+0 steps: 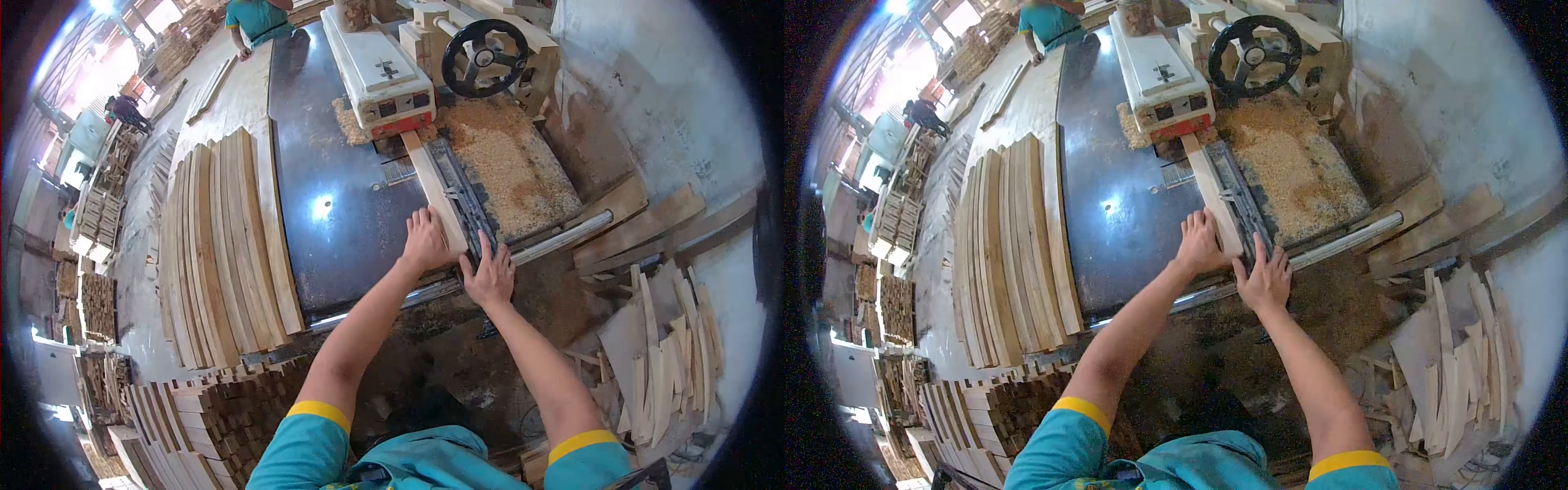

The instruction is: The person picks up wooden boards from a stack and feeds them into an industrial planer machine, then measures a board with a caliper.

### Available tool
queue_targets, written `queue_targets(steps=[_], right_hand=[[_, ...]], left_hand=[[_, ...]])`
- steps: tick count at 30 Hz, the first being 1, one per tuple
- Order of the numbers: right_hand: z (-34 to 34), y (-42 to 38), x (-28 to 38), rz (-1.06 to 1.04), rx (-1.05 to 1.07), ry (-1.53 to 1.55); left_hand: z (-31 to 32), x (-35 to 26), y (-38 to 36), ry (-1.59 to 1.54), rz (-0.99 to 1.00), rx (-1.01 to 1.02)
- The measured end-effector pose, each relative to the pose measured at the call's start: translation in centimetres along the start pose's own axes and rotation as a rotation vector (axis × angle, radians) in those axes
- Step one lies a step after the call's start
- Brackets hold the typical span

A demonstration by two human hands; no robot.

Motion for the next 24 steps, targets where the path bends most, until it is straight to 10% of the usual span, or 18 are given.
queue_targets(steps=[12,16,18,24], right_hand=[[0.0,-0.3,-0.1,0.052,-0.010,0.038],[-0.5,-0.3,0.2,0.065,0.017,0.021],[-0.4,-0.2,0.1,0.048,0.029,0.051],[-2.8,-1.0,1.2,0.133,0.036,0.168]], left_hand=[[1.0,3.0,-3.2,-0.406,-0.087,-0.150],[2.7,-1.4,-14.4,-0.559,0.262,-0.190],[3.8,-2.4,-20.7,-0.963,-0.091,0.197],[3.1,4.7,-42.5,-0.831,-0.476,0.159]])
Point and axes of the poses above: each hand's wrist, its own y-axis towards the middle knuckle, its own z-axis out of the palm, x = y × z, the point moved 4 cm from there along y, towards the middle knuckle, and after that the axes turned 15 degrees about -y, right-handed, at the moved point
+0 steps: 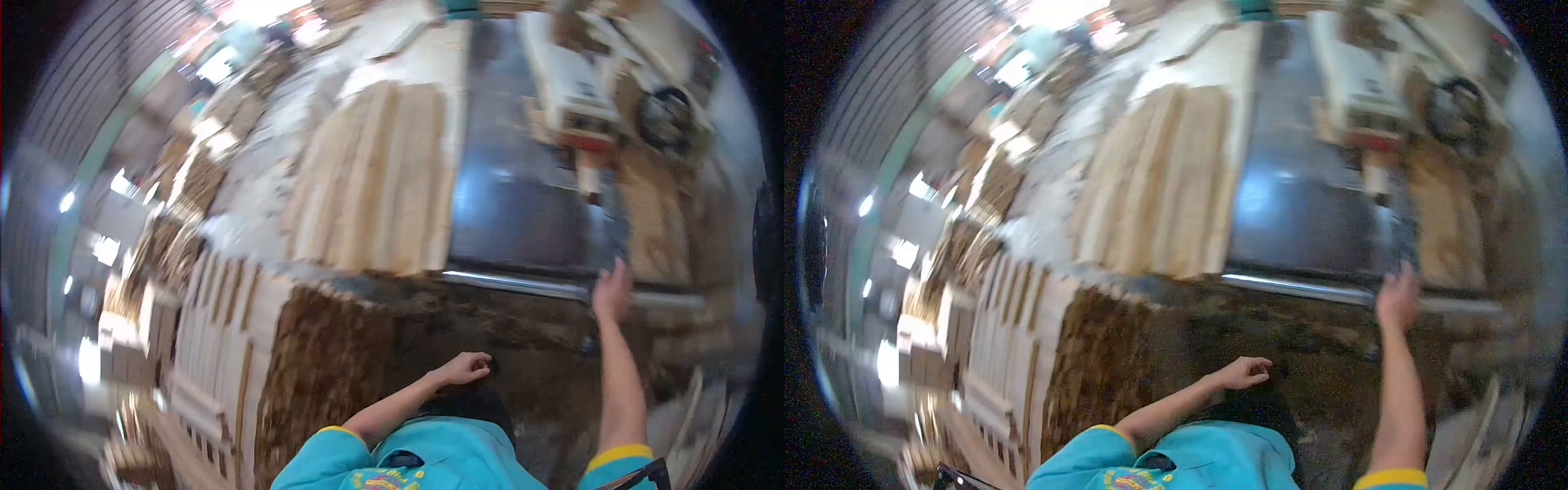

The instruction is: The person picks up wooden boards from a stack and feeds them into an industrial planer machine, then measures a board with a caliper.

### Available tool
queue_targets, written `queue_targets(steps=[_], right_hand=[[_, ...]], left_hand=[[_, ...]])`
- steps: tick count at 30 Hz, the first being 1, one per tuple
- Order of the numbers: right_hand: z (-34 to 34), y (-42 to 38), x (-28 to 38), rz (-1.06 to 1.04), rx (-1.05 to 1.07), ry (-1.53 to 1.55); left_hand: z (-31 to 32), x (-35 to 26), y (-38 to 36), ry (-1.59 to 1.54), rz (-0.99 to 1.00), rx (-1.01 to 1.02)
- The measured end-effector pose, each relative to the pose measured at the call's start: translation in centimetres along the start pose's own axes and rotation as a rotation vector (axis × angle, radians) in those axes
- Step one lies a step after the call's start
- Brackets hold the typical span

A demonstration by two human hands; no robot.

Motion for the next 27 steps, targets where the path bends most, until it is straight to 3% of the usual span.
queue_targets(steps=[1,2,3,4,7,8,9,10,13,14,15,17,21,22,24,27], right_hand=[[0.2,0.2,0.0,-0.049,0.027,-0.027],[1.4,0.1,-0.4,-0.071,-0.084,-0.058],[8.1,4.3,-4.1,-0.238,-0.200,0.067],[8.7,5.1,-4.3,-0.266,-0.166,0.112],[11.8,8.2,-6.4,-0.349,-0.247,-0.127],[14.1,9.9,-7.9,-0.438,-0.330,0.102],[15.0,11.3,-7.7,-0.470,-0.434,-0.018],[12.3,9.3,-6.3,-0.307,-0.199,-0.141],[14.5,12.0,-7.3,-0.414,-0.368,-0.160],[15.3,12.0,-7.0,-0.436,-0.374,-0.152],[15.7,11.9,-6.9,-0.399,-0.394,-0.004],[17.9,14.8,-10.1,-0.368,-0.408,0.148],[16.4,13.7,-9.9,-0.438,-0.498,0.215],[16.3,13.2,-9.8,-0.448,-0.523,0.229],[16.4,12.7,-8.3,-0.472,-0.575,0.262],[15.8,13.1,-6.8,-0.446,-0.562,0.196]], left_hand=[[-2.0,1.4,-3.0,0.023,-0.041,-0.102],[-4.4,2.4,-6.0,0.008,-0.056,-0.214],[-7.5,2.7,-8.6,0.050,-0.024,-0.357],[-10.2,2.7,-11.5,0.095,0.000,-0.496],[-16.5,-1.8,-22.5,0.139,0.130,-0.989],[-17.9,-3.3,-26.6,0.168,0.167,-1.135],[-19.9,-3.7,-29.8,0.252,0.221,-1.289],[-20.9,-4.2,-33.2,0.341,0.275,-1.431],[-23.0,-4.6,-44.9,0.331,-0.097,-1.774],[-23.6,-3.8,-49.0,0.445,0.019,-1.902],[-25.2,-0.8,-53.7,0.527,0.006,-1.989],[-25.0,-1.2,-60.7,0.668,-0.426,-2.112],[-26.0,2.4,-70.9,0.373,-1.147,-2.343],[-26.3,2.6,-72.0,0.375,-1.140,-2.341],[-26.4,4.1,-74.0,0.049,-1.250,-2.286],[-26.6,6.4,-75.1,0.029,-1.299,-2.212]])
Point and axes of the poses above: each hand's wrist, its own y-axis towards the middle knuckle, its own z-axis out of the palm, x = y × z, the point moved 4 cm from there along y, towards the middle knuckle, and after that the axes turned 15 degrees about -y, right-handed, at the moved point
